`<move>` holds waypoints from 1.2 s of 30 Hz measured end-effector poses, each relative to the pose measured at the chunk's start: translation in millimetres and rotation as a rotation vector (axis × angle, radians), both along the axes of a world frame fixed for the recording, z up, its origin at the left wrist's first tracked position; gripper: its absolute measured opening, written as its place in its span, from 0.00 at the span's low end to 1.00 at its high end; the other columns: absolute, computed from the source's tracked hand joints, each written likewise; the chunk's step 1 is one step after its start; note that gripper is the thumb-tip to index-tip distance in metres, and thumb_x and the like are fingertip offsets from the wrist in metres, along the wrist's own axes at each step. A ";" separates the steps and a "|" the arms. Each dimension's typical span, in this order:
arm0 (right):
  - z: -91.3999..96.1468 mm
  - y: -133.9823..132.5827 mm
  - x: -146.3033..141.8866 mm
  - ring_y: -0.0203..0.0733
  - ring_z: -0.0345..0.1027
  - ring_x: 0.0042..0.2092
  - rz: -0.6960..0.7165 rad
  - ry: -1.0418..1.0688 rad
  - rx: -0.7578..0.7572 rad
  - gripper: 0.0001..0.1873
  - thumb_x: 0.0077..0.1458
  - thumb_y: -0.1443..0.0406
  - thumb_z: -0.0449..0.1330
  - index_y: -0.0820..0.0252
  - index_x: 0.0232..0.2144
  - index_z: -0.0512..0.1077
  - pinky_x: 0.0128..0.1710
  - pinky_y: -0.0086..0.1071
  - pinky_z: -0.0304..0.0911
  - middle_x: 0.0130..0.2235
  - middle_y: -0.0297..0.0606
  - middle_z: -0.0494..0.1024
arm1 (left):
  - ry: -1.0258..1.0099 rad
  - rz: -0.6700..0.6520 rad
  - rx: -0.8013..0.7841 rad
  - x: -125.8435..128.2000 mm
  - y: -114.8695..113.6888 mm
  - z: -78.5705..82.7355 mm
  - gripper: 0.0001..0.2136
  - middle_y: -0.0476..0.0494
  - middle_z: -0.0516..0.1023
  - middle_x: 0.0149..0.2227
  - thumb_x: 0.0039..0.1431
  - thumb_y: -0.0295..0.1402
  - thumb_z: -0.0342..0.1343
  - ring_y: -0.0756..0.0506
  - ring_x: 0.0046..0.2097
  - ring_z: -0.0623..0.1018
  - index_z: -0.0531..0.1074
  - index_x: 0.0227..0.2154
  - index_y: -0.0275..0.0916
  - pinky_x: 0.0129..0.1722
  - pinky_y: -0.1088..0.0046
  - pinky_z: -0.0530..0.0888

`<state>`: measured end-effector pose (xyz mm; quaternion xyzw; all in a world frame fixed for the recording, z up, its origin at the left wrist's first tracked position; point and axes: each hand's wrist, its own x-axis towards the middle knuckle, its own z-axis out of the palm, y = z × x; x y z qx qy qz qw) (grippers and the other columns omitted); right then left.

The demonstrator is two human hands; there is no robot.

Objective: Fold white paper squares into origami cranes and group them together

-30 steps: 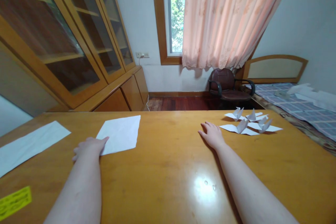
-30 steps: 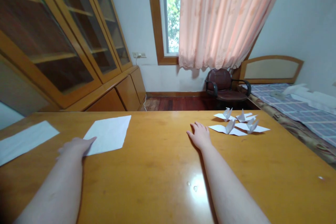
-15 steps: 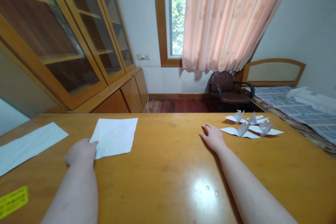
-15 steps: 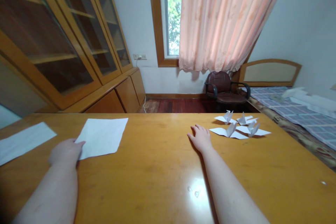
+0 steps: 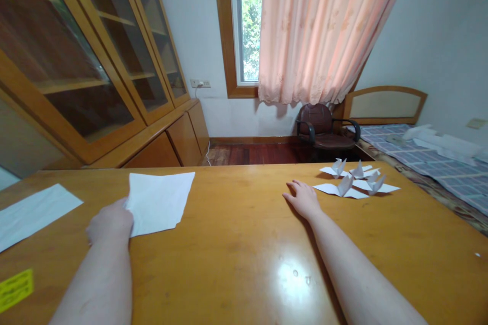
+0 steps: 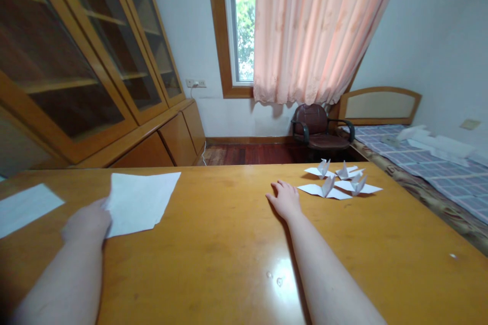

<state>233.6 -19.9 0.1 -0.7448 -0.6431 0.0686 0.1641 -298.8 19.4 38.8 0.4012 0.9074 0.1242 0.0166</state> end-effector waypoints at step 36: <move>4.8 -5.2 -17.4 0.48 0.47 0.62 0.288 0.145 0.030 0.40 0.49 0.50 0.58 0.58 0.61 0.53 0.60 0.41 0.43 0.63 0.45 0.55 | 0.067 -0.652 0.147 253.5 -10.7 -19.6 0.29 0.32 0.55 0.62 0.53 0.39 0.53 0.34 0.61 0.57 0.57 0.57 0.37 0.57 0.58 0.57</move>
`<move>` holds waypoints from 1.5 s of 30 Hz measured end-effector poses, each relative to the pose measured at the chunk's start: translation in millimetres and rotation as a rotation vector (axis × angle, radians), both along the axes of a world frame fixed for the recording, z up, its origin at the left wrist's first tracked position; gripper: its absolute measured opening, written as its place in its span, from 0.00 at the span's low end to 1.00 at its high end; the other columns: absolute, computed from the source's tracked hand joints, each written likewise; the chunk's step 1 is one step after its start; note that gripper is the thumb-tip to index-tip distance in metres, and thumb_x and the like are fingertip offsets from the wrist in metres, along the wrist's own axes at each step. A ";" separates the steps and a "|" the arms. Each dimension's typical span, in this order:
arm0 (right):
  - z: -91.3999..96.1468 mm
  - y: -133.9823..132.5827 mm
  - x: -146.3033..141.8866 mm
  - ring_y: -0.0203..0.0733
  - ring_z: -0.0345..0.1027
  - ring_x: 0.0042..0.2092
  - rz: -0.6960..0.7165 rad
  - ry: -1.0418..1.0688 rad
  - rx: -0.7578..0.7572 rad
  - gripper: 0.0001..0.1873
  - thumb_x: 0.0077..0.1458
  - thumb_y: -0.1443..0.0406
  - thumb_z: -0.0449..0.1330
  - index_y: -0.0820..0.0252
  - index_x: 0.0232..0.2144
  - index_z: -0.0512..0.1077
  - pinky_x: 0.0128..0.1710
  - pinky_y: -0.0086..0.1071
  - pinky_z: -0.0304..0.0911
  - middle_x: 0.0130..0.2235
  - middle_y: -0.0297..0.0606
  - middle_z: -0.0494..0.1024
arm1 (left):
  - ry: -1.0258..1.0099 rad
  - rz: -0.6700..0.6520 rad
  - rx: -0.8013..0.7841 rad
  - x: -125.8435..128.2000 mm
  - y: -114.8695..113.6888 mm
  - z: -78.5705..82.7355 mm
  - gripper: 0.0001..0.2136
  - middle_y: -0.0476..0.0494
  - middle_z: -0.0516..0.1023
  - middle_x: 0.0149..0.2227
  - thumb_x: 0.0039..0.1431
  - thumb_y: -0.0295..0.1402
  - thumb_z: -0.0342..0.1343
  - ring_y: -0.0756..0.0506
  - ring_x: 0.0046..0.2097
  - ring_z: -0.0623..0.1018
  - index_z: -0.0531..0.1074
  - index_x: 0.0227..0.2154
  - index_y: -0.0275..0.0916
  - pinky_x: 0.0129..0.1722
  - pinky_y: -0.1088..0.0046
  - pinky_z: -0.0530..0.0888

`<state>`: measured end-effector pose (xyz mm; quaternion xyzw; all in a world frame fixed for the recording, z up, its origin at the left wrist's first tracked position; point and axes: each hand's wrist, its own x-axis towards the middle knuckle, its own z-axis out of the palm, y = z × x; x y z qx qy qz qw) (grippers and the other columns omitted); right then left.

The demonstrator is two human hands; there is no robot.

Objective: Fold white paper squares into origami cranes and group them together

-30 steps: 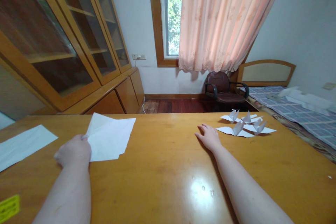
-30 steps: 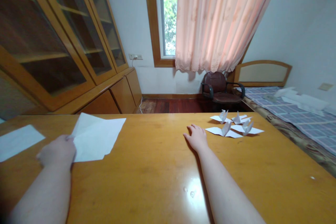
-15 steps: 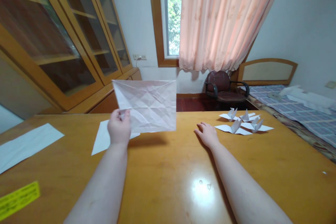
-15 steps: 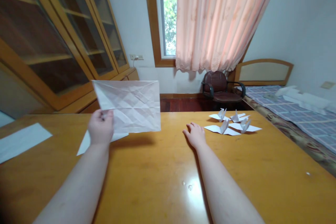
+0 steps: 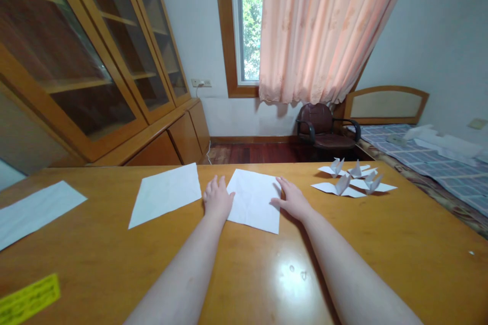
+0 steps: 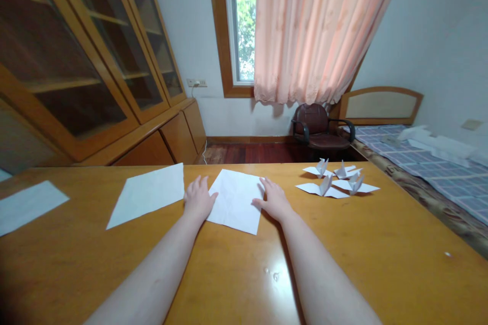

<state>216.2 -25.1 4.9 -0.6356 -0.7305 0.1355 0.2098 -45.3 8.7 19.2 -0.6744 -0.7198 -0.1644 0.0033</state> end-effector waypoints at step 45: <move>2.2 -7.2 -28.1 0.44 0.36 0.65 0.260 -0.031 0.006 0.30 0.59 0.60 0.48 0.57 0.62 0.49 0.62 0.44 0.41 0.66 0.43 0.43 | 0.235 -0.616 -0.359 51.1 -37.0 -7.9 0.40 0.30 0.37 0.65 0.57 0.52 0.36 0.37 0.65 0.37 0.43 0.62 0.23 0.62 0.52 0.39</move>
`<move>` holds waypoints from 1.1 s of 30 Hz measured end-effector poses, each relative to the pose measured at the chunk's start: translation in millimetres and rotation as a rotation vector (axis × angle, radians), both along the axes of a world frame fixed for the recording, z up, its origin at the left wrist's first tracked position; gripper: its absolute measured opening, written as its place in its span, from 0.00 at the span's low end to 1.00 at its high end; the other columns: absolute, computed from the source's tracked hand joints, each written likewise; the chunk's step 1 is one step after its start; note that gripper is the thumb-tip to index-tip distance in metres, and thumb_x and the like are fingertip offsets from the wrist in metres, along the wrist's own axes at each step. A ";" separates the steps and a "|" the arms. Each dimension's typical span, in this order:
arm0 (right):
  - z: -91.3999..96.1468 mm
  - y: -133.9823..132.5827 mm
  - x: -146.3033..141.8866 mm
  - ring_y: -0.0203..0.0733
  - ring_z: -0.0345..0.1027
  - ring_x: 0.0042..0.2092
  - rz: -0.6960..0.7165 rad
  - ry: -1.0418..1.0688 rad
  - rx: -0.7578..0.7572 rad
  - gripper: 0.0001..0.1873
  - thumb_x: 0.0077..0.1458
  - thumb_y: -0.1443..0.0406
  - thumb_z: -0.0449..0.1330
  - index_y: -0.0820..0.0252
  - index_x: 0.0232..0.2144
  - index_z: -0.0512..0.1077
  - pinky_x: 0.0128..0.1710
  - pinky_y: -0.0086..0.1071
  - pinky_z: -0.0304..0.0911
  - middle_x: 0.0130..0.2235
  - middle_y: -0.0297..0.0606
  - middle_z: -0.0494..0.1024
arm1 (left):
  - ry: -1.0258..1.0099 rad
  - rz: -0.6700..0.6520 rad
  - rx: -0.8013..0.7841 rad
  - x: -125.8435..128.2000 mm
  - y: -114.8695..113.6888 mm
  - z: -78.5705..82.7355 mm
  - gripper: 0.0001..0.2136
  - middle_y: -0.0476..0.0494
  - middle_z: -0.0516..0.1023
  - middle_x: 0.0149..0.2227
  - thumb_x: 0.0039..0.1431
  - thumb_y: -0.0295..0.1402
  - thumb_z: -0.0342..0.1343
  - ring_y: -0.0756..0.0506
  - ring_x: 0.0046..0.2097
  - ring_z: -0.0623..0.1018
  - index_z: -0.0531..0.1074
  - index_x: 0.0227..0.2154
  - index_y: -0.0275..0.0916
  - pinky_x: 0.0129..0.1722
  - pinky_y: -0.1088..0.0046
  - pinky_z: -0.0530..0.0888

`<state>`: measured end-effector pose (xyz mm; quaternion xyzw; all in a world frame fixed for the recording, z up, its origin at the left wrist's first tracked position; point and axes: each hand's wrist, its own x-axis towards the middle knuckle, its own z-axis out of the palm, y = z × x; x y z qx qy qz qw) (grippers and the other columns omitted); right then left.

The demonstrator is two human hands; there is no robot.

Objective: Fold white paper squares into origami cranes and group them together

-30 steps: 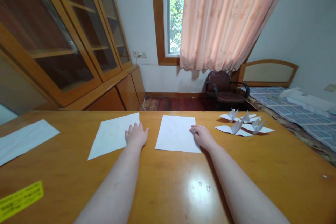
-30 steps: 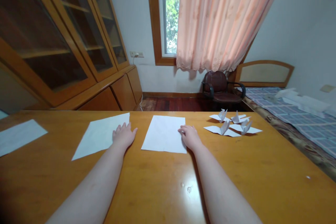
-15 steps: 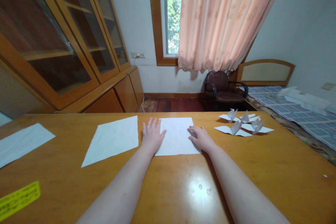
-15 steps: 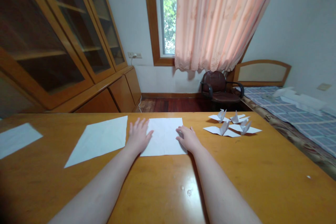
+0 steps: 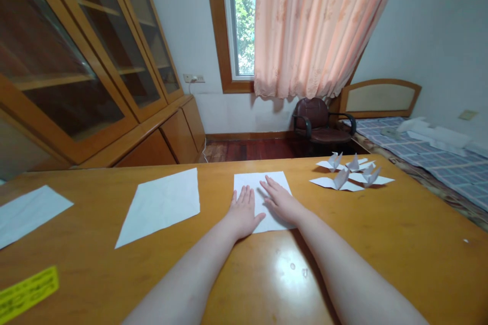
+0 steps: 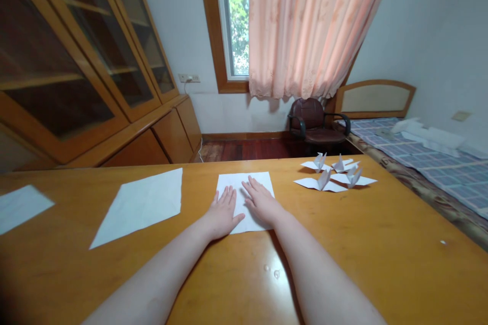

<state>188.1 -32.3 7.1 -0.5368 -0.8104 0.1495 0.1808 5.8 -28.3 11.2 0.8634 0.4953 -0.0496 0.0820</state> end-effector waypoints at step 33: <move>-1.9 -11.6 -15.8 0.54 0.39 0.64 -0.352 -0.316 -0.101 0.37 0.57 0.50 0.44 0.66 0.62 0.49 0.59 0.52 0.34 0.64 0.51 0.47 | -0.098 -0.030 0.064 -8.0 12.3 -7.0 0.32 0.44 0.42 0.66 0.59 0.53 0.34 0.39 0.66 0.44 0.44 0.63 0.42 0.61 0.50 0.44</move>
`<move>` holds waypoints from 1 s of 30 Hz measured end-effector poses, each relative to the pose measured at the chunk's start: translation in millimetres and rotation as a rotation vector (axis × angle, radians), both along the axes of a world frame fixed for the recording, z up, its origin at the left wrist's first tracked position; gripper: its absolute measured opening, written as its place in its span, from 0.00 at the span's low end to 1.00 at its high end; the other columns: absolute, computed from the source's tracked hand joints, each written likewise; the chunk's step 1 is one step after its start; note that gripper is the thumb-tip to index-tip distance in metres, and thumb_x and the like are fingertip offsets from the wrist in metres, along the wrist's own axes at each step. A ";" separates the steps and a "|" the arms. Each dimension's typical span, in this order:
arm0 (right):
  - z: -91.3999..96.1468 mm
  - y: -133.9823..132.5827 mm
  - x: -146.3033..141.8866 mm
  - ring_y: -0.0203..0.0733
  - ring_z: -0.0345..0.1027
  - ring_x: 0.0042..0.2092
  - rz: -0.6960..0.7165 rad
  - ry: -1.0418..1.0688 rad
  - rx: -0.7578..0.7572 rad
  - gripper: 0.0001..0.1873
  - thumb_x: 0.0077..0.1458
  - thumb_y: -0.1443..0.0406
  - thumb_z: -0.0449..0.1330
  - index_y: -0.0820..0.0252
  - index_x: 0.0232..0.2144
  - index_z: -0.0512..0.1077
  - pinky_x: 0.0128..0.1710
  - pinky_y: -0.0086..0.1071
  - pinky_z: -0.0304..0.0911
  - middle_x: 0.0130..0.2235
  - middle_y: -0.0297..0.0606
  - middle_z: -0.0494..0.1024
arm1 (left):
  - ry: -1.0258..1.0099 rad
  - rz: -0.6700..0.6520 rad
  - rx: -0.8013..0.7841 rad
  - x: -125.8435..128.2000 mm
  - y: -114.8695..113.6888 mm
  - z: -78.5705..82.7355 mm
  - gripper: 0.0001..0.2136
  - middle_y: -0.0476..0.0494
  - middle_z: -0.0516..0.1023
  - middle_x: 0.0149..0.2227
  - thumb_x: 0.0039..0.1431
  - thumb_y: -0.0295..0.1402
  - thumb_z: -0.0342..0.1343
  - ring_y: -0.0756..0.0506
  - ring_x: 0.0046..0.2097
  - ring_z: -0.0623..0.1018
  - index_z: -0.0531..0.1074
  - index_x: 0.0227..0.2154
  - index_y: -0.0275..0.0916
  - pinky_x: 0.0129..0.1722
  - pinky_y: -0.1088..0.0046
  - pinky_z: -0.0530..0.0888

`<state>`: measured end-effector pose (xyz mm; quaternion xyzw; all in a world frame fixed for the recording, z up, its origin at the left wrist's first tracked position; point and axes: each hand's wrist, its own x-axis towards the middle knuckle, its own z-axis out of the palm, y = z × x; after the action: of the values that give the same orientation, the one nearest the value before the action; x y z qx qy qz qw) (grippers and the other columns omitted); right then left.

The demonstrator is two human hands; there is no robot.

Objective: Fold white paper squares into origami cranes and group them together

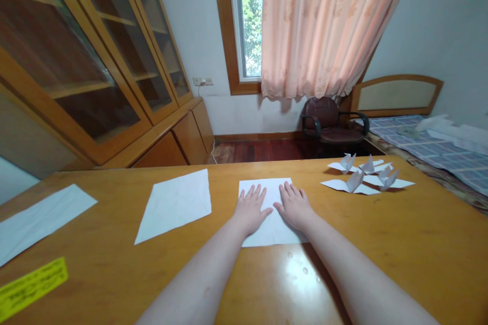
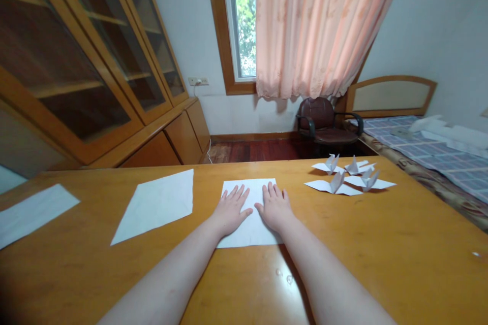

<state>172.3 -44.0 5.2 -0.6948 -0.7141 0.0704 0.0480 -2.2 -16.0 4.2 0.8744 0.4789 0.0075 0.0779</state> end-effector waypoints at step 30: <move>0.7 13.6 30.7 0.52 0.34 0.65 -0.023 0.051 -0.073 0.34 0.58 0.47 0.42 0.53 0.63 0.46 0.59 0.56 0.29 0.66 0.41 0.44 | -0.013 0.463 0.021 -13.7 20.3 -1.9 0.40 0.33 0.44 0.65 0.54 0.55 0.40 0.33 0.65 0.43 0.40 0.63 0.35 0.59 0.44 0.41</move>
<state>203.0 -30.3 5.8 -0.7022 -0.7017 0.1135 0.0416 -15.9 4.3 2.3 0.7418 0.6662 0.0358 0.0682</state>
